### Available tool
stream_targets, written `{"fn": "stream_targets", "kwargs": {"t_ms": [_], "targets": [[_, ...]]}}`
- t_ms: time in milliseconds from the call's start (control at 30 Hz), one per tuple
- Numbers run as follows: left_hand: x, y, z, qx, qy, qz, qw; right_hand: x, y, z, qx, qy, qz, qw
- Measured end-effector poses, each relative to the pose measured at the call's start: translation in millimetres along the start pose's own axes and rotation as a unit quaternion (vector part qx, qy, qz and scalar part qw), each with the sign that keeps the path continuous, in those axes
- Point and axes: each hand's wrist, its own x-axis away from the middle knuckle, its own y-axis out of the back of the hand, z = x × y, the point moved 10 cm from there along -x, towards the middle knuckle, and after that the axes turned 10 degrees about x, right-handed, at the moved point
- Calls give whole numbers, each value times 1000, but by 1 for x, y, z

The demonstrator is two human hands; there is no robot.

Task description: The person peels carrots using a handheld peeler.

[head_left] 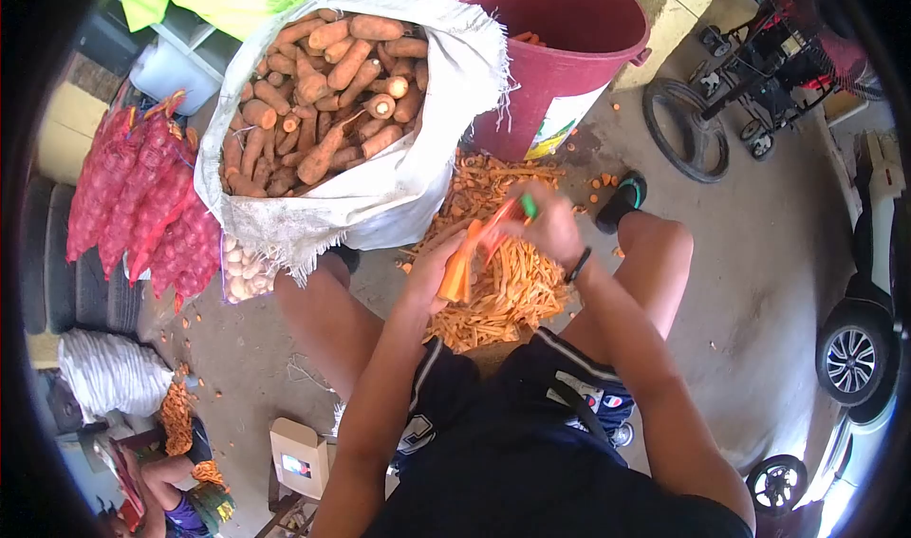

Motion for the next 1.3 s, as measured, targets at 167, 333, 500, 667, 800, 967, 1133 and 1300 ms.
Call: {"fn": "stream_targets", "kwargs": {"t_ms": [167,333,500,667,800,967,1133,1300], "targets": [[2,-5,0,20,16,26,999,-14,24,-37,-30,-103,-20,994],[-8,-8,-5,35,-17,29,999,15,-3,52,-43,89,39,994],[-2,9,9,-4,10,-14,1000,-16,21,-44,33,-104,-22,994],[-9,6,2,76,-6,-27,997,12,3,17,-36,35,-18,999],[0,2,5,2,9,31,999,4,2,15,-16,-18,42,999],[-2,10,3,-7,5,-29,1000,-11,27,-46,27,-94,-36,995],[-12,12,-4,15,-31,6,999,19,-1,43,-27,43,46,998],[-13,20,5,-44,-35,-1,998,-2,14,8,48,10,-20,999]]}}
